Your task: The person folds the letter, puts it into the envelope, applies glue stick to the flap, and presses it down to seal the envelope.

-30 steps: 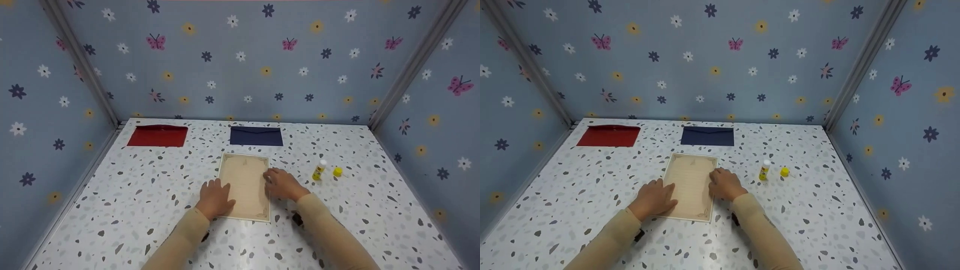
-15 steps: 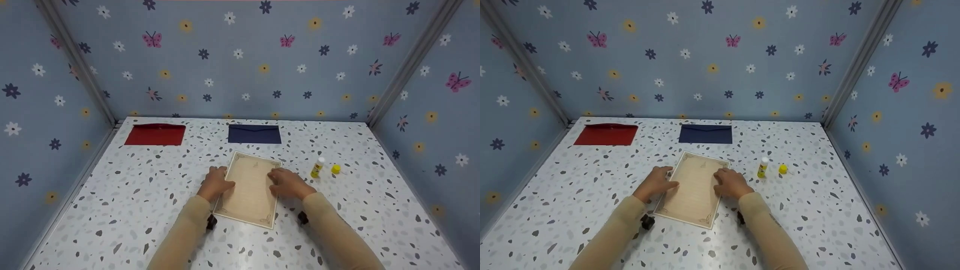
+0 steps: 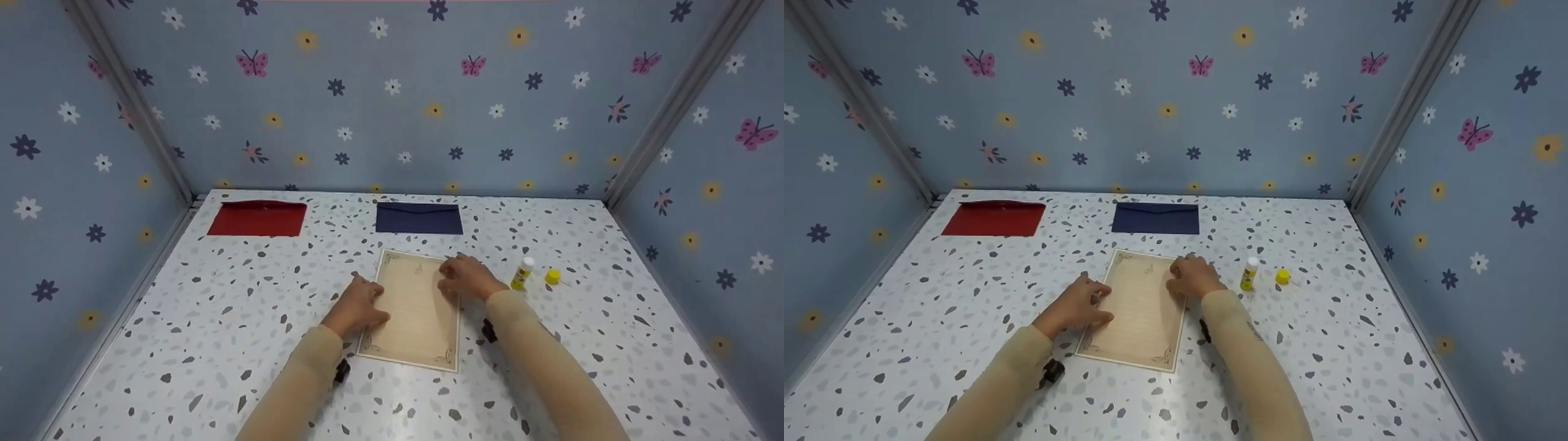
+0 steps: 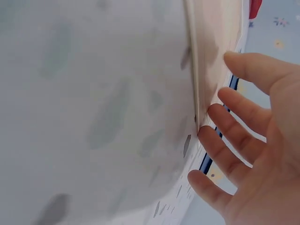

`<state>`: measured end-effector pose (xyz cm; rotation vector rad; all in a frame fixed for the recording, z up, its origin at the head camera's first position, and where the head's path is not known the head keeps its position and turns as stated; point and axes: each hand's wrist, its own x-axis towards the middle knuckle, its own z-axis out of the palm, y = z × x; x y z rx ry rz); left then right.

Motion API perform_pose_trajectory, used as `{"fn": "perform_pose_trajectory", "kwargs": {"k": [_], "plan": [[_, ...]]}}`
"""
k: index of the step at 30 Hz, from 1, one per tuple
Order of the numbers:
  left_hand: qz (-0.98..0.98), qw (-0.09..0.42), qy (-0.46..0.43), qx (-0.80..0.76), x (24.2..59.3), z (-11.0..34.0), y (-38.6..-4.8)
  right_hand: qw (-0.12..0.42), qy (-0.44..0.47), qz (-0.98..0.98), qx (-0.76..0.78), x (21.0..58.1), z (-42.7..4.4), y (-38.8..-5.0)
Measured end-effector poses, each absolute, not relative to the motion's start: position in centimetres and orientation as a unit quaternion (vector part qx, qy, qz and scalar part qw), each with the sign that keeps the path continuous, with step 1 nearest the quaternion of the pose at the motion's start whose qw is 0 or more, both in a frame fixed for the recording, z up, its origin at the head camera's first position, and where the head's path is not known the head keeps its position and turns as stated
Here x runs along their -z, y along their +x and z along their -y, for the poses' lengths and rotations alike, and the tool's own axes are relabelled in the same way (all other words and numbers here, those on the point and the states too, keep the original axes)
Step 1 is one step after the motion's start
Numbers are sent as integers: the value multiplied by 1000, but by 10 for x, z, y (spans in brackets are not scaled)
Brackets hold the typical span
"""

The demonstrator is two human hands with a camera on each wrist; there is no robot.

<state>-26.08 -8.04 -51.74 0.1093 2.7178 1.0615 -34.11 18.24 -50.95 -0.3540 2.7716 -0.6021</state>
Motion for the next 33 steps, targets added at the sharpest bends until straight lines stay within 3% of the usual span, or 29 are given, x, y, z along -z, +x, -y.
{"fn": "perform_pose_trajectory", "kwargs": {"k": [8,12,17,33], "plan": [[-950,100,165,-247,515,93,-245,133,-49,-967,211,510,-182,-358],[-943,118,229,-211,515,108,-233,144,-55,-966,206,508,-182,-361],[-934,140,243,-222,517,118,-226,154,-51,-967,197,502,-183,-363],[-933,144,235,-232,519,118,-222,167,-34,-962,214,502,-184,-368]]}}
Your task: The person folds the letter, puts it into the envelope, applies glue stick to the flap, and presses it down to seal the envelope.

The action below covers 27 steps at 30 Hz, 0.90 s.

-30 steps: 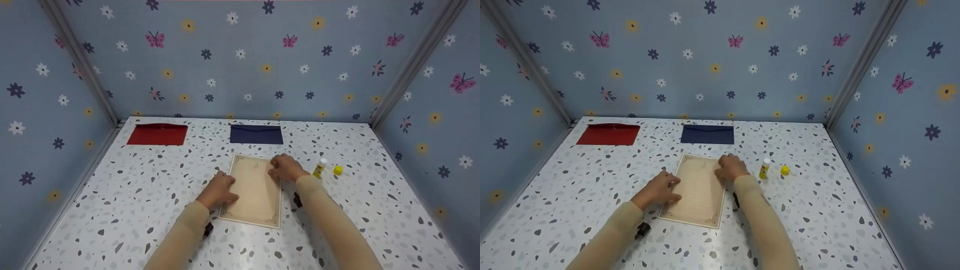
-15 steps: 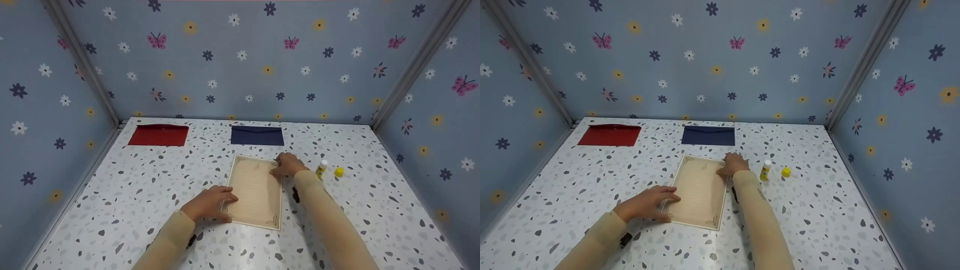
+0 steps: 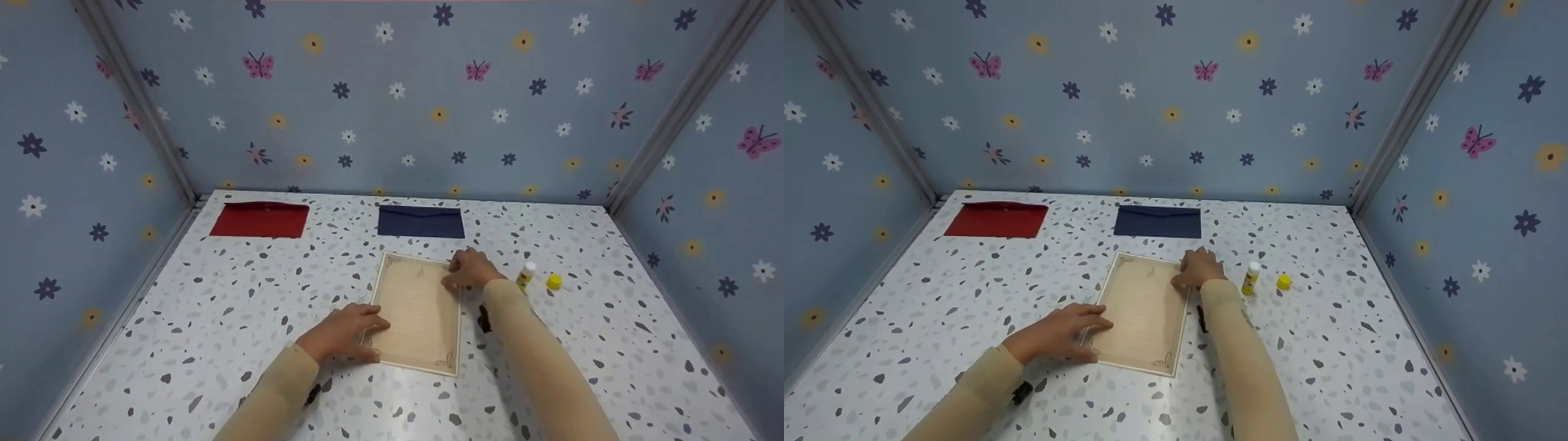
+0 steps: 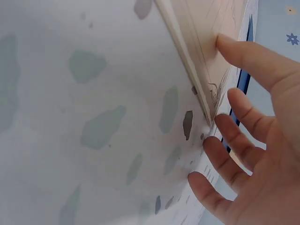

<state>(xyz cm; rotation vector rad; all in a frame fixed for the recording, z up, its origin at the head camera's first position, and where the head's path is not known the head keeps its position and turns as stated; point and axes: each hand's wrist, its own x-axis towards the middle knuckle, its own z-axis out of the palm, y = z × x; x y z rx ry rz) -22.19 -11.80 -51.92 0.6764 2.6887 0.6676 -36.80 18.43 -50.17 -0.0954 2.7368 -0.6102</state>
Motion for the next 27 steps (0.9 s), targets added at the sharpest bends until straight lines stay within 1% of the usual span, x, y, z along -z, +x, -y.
{"fn": "perform_pose_trajectory", "kwargs": {"k": [6,10,13,17,20,27], "plan": [[-933,151,232,-228,519,117,-221,186,-29,-955,229,502,-182,-369],[-934,146,240,-221,520,117,-221,193,-26,-954,228,501,-182,-369],[-935,146,239,-218,518,117,-221,180,-37,-956,228,502,-182,-369],[-938,153,228,-214,517,115,-219,157,-37,-945,285,504,-181,-368],[-940,146,236,-197,517,110,-218,125,-48,-937,321,503,-181,-367],[-947,132,238,-172,515,96,-223,-14,-128,-952,277,491,-182,-364]]}}
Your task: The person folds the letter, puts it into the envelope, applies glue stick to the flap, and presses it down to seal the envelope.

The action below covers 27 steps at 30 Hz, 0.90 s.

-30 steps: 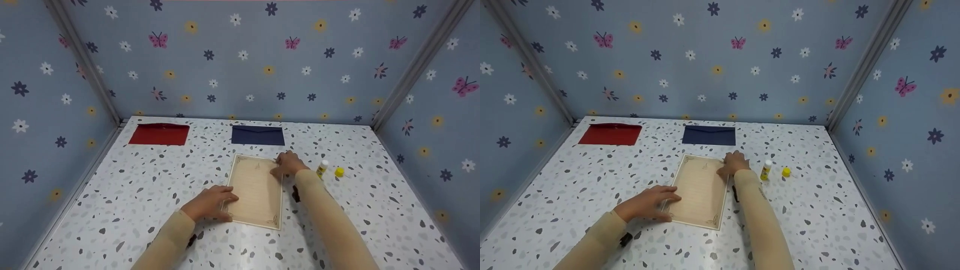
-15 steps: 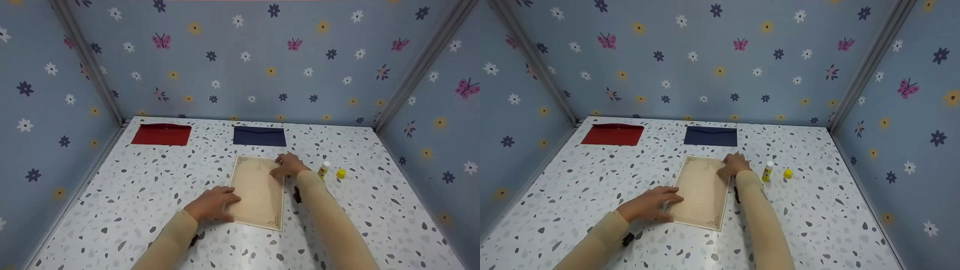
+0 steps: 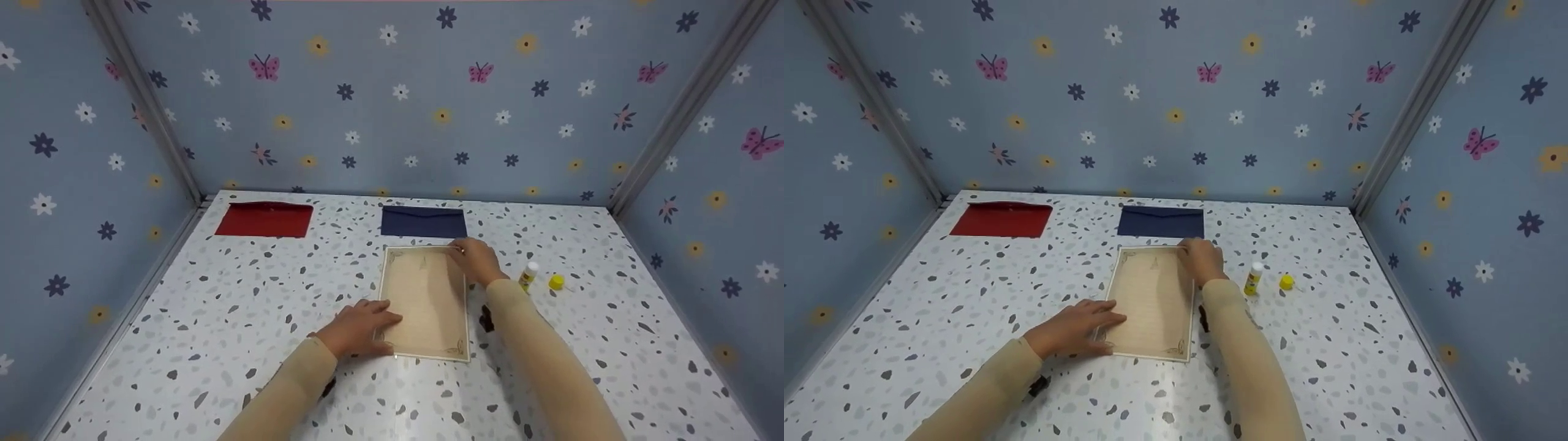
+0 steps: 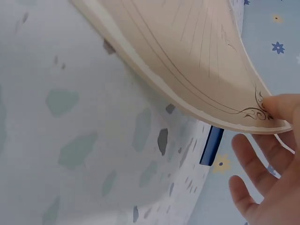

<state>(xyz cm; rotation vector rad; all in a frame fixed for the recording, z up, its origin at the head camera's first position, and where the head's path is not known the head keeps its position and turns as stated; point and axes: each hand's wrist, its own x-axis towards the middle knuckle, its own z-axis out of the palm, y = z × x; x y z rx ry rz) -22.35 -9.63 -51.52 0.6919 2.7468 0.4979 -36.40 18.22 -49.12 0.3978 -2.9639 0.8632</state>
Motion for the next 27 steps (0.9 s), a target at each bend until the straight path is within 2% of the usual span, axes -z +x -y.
{"fn": "perform_pose_trajectory", "kwargs": {"k": [6,14,18,22,27], "plan": [[-952,118,236,-154,515,87,-233,84,152,948,-266,485,-187,-357],[-949,37,290,-120,519,85,-230,127,203,948,-210,486,-190,-334],[-946,33,304,-108,518,87,-226,129,223,945,-203,486,-191,-323],[-945,49,296,-130,515,92,-225,112,257,940,-193,485,-194,-312],[-961,59,208,-175,517,97,-225,99,320,927,-169,486,-199,-296]]}}
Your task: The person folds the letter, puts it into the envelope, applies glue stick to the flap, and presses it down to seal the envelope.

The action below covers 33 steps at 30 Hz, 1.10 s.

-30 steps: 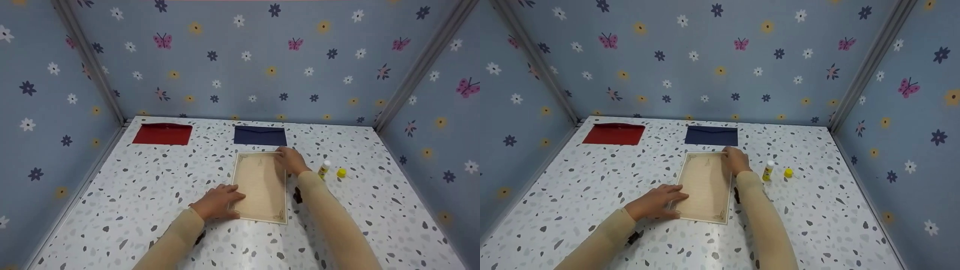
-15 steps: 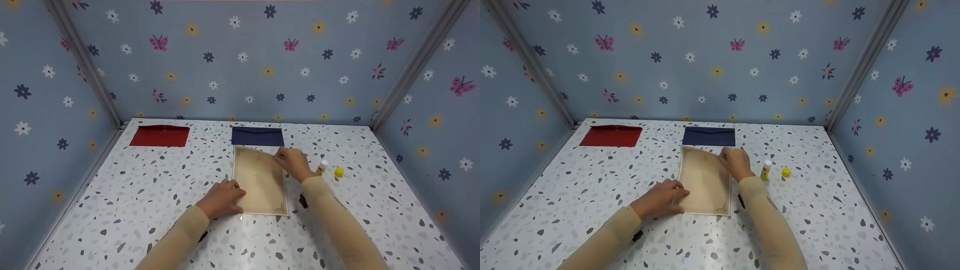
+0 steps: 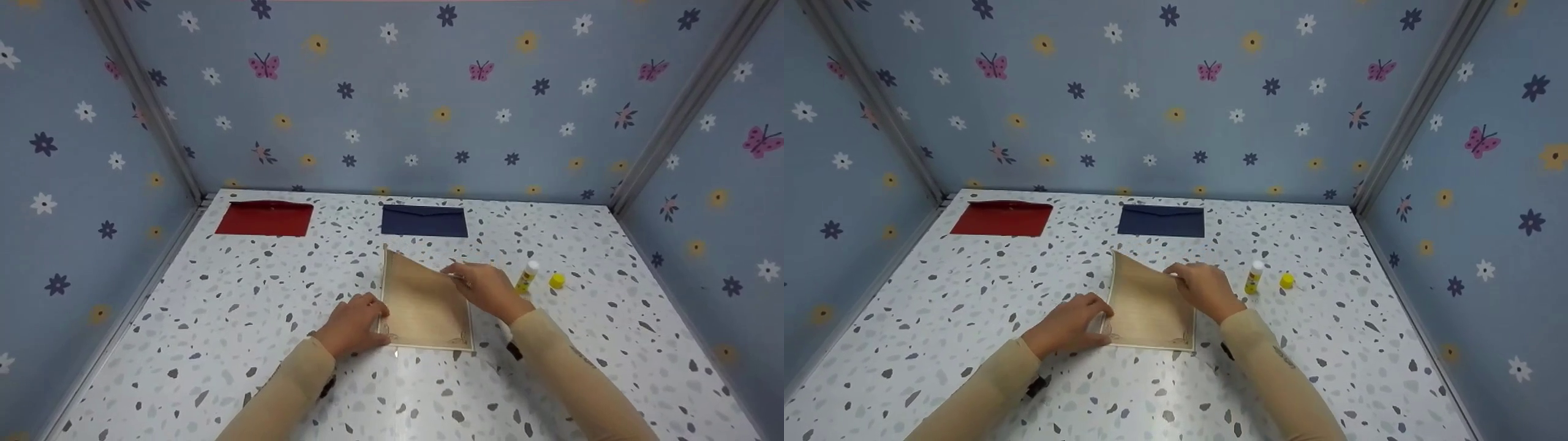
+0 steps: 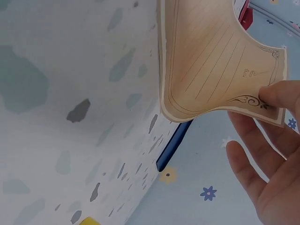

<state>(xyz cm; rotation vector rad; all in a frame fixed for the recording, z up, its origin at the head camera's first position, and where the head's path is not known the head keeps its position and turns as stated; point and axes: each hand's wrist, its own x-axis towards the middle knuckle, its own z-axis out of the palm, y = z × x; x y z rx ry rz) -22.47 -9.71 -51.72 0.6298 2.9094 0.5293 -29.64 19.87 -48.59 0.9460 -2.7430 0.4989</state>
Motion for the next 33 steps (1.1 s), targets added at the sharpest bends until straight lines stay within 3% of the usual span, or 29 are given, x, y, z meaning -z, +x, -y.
{"fn": "perform_pose_trajectory", "kwargs": {"k": [4,9,24,28,33], "plan": [[-973,66,136,-175,520,98,-225,90,360,914,-164,489,-203,-286],[-967,65,115,-216,521,97,-225,64,394,902,-163,491,-209,-273],[-966,-56,198,-159,516,90,-221,16,427,888,-169,497,-219,-248],[-956,-50,253,-140,514,90,-220,15,429,889,-161,496,-216,-242],[-947,11,280,-154,516,93,-218,0,428,892,-147,501,-215,-235]]}}
